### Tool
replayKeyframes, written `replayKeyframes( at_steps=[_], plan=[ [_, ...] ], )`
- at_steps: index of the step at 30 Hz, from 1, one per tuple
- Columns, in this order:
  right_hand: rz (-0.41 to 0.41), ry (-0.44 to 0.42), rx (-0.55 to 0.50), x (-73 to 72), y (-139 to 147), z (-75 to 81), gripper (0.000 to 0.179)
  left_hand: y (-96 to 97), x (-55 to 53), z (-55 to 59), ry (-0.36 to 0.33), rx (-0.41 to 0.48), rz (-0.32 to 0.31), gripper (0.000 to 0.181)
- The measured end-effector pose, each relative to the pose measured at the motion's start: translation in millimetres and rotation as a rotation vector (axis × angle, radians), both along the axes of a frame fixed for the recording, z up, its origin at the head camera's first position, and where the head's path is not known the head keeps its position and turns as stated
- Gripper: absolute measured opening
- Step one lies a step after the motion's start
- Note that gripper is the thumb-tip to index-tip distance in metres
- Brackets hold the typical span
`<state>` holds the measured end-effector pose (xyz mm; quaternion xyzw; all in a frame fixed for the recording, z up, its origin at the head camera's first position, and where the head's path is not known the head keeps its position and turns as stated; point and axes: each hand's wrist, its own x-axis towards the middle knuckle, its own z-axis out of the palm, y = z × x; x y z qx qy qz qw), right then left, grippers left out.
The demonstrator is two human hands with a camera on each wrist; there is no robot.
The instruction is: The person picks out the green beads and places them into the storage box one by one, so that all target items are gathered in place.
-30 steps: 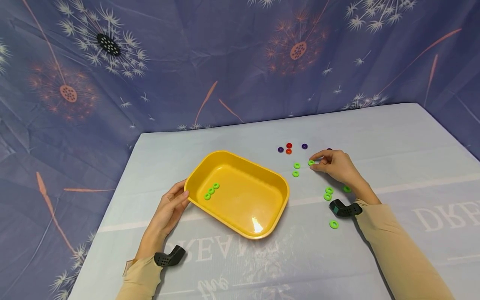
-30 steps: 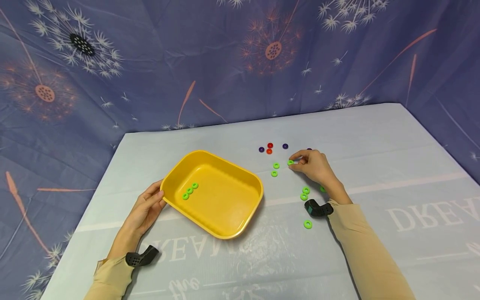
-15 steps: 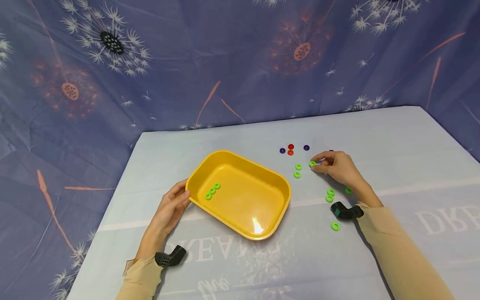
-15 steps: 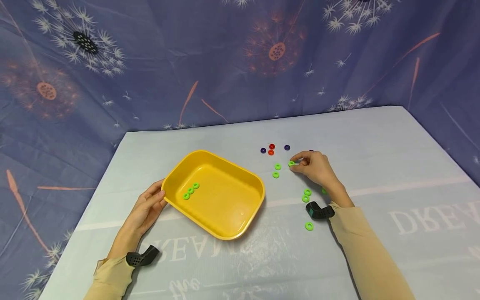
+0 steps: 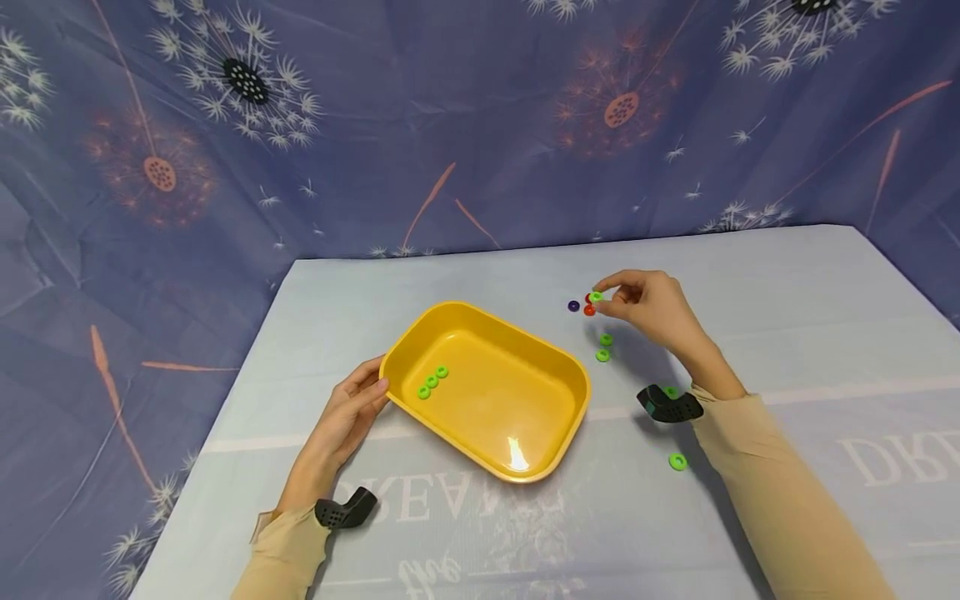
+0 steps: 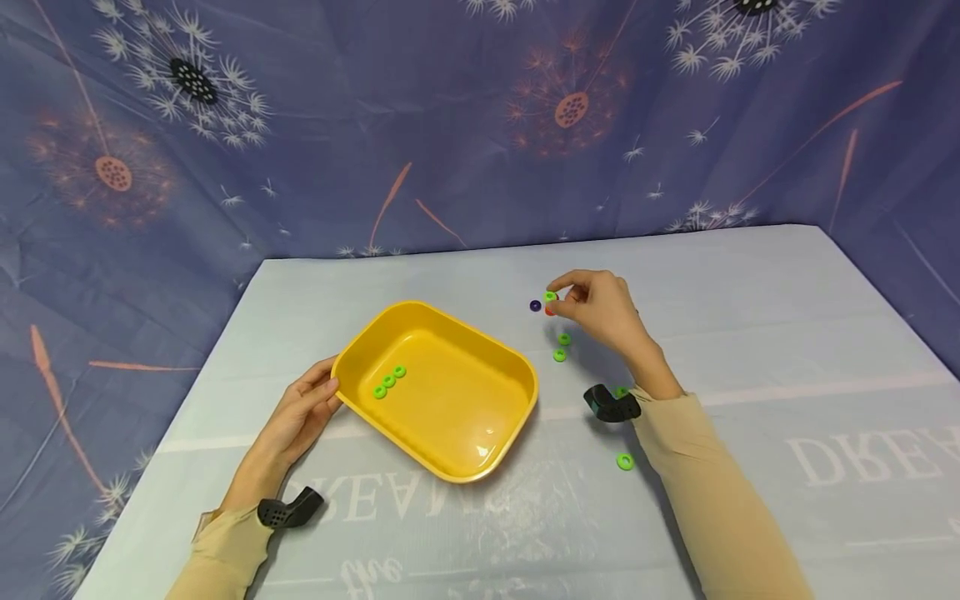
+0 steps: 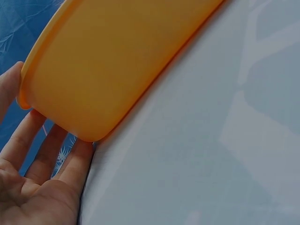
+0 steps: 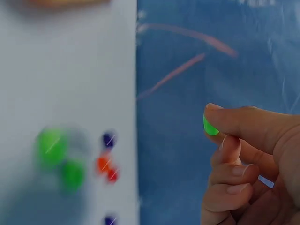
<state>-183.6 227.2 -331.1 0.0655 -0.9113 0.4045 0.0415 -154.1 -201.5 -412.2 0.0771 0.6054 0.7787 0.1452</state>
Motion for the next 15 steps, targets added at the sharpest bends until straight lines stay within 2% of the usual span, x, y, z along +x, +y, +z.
replayKeyframes(
  at_steps=[5,9,12,15],
  plan=[
    [0.095,0.043,0.019,-18.5,-47,26.5,0.022,-1.2,-0.3,0.5,-0.012,0.005,0.003,0.031],
    [0.215,0.059,0.031,-28.9,-92,41.3,0.02,-1.0,-1.0,1.0,-0.011,0.014,0.003,0.031],
    [0.303,0.034,0.081,-35.4,-125,42.1,0.019,-0.6,-1.0,2.0,-0.015,0.015,0.012,0.031],
    [0.38,-0.016,0.166,-39.6,-151,34.4,0.018,0.1,-1.5,2.9,-0.029,0.005,0.021,0.03]
  ],
)
